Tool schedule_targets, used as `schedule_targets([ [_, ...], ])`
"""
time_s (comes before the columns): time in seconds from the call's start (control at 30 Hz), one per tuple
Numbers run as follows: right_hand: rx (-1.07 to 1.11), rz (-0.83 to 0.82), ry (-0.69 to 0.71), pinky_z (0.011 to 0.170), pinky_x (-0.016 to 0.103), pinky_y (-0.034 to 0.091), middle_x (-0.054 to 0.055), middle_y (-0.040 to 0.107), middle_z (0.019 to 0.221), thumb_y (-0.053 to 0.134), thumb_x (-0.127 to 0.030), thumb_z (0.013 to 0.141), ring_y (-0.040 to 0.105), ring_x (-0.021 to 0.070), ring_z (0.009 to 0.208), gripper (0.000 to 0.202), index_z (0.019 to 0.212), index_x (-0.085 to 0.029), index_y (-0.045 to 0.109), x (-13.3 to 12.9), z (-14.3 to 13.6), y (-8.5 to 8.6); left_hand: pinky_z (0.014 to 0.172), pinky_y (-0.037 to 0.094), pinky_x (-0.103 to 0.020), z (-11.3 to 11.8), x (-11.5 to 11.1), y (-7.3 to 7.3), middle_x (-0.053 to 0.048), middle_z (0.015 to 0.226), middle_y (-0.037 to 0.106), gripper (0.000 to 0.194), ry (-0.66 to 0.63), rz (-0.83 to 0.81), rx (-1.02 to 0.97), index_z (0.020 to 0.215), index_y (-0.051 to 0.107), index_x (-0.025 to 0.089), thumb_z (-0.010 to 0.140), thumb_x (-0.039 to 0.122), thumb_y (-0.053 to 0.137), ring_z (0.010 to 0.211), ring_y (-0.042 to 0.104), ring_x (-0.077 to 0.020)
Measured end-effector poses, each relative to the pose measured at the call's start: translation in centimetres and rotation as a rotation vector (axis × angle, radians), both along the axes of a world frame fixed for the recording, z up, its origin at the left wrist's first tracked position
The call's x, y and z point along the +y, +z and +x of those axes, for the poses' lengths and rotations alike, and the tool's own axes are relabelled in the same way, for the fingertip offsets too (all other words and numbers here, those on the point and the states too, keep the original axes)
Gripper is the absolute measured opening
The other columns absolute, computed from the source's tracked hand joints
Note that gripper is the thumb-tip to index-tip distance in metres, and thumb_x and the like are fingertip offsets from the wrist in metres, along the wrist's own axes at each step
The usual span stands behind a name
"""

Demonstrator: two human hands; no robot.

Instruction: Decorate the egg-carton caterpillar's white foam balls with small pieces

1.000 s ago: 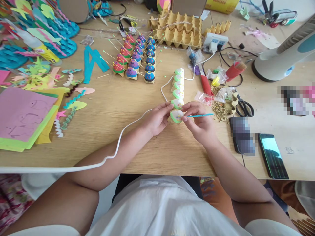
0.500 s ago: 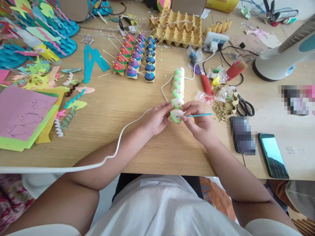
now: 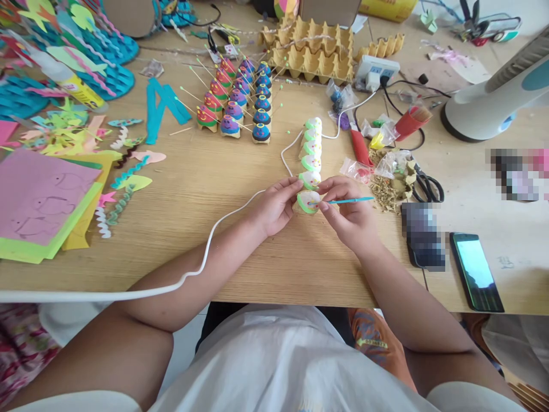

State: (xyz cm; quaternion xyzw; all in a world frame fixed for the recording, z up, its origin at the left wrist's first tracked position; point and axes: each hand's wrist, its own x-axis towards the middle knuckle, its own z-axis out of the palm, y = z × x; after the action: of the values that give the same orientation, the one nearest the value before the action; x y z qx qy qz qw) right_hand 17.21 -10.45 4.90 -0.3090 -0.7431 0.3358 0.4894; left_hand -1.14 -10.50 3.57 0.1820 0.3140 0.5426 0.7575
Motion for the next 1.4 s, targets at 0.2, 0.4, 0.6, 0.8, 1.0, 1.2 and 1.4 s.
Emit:
schedule_targets([
  [0.2,-0.012,-0.007,-0.013,0.1,0.048,0.057,0.006,0.073,0.108,0.074,-0.038,0.099,0.071,0.0243,0.109,0.012,0.093,-0.029,0.069,0.01,0.0,-0.12,0.063,0.051,-0.019,0.07,-0.05,0.32,-0.002,0.081,0.08,0.013,0.003,-0.013,0.005,0.089,0.076,0.014,0.099,0.009,0.069,0.065,0.07,-0.0089],
  [0.4,-0.024,-0.004,-0.016,0.1,0.048,0.058,0.006,0.074,0.108,0.075,-0.04,0.099,0.072,0.0244,0.108,0.015,0.092,-0.029,0.069,-0.03,0.03,0.0,0.066,0.052,-0.02,-0.03,-0.02,0.15,-0.001,0.079,0.079,0.014,0.008,-0.017,0.01,0.088,0.076,0.014,0.1,0.01,0.069,0.065,0.07,-0.0092],
  [0.6,-0.037,0.027,-0.015,0.1,0.047,0.057,0.005,0.073,0.108,0.075,-0.034,0.098,0.072,0.0238,0.109,0.011,0.092,-0.028,0.068,-0.12,0.03,0.17,0.07,0.053,-0.021,-0.06,0.01,-0.12,-0.001,0.082,0.08,0.007,0.002,-0.012,0.014,0.09,0.076,0.015,0.097,0.014,0.075,0.067,0.07,-0.0094],
  [0.8,-0.051,0.023,-0.021,0.101,0.049,0.057,0.006,0.073,0.108,0.075,-0.039,0.098,0.072,0.0244,0.108,0.015,0.091,-0.028,0.068,-0.12,-0.03,0.25,0.07,0.054,-0.021,-0.1,-0.04,-0.08,-0.001,0.082,0.08,0.007,-0.006,0.002,0.004,0.09,0.077,0.015,0.097,0.014,0.075,0.07,0.071,-0.0097],
  [1.0,-0.015,-0.019,-0.002,0.101,0.049,0.056,0.006,0.073,0.109,0.076,-0.038,0.098,0.072,0.0249,0.111,0.013,0.093,-0.028,0.069,-0.1,-0.04,-0.01,0.071,0.053,-0.022,-0.01,-0.03,0.19,-0.001,0.081,0.078,0.008,0.001,-0.012,0.007,0.089,0.076,0.015,0.097,0.013,0.075,0.069,0.07,-0.0096],
  [1.2,-0.012,-0.073,-0.001,0.104,0.05,0.057,0.006,0.073,0.111,0.074,-0.043,0.099,0.071,0.0249,0.112,0.015,0.094,-0.029,0.069,-0.12,0.03,-0.35,0.071,0.052,-0.023,0.03,-0.05,0.31,0.001,0.078,0.076,0.011,0.003,-0.031,0.01,0.085,0.074,0.016,0.095,0.014,0.078,0.067,0.068,-0.0097],
  [1.4,-0.002,-0.076,0.012,0.106,0.051,0.057,0.006,0.074,0.111,0.074,-0.041,0.099,0.071,0.0252,0.114,0.013,0.095,-0.029,0.069,-0.14,0.09,-0.41,0.072,0.053,-0.021,0.01,-0.06,0.4,0.0,0.082,0.078,0.008,0.002,-0.027,0.03,0.088,0.076,0.016,0.096,0.015,0.076,0.069,0.07,-0.0095],
])
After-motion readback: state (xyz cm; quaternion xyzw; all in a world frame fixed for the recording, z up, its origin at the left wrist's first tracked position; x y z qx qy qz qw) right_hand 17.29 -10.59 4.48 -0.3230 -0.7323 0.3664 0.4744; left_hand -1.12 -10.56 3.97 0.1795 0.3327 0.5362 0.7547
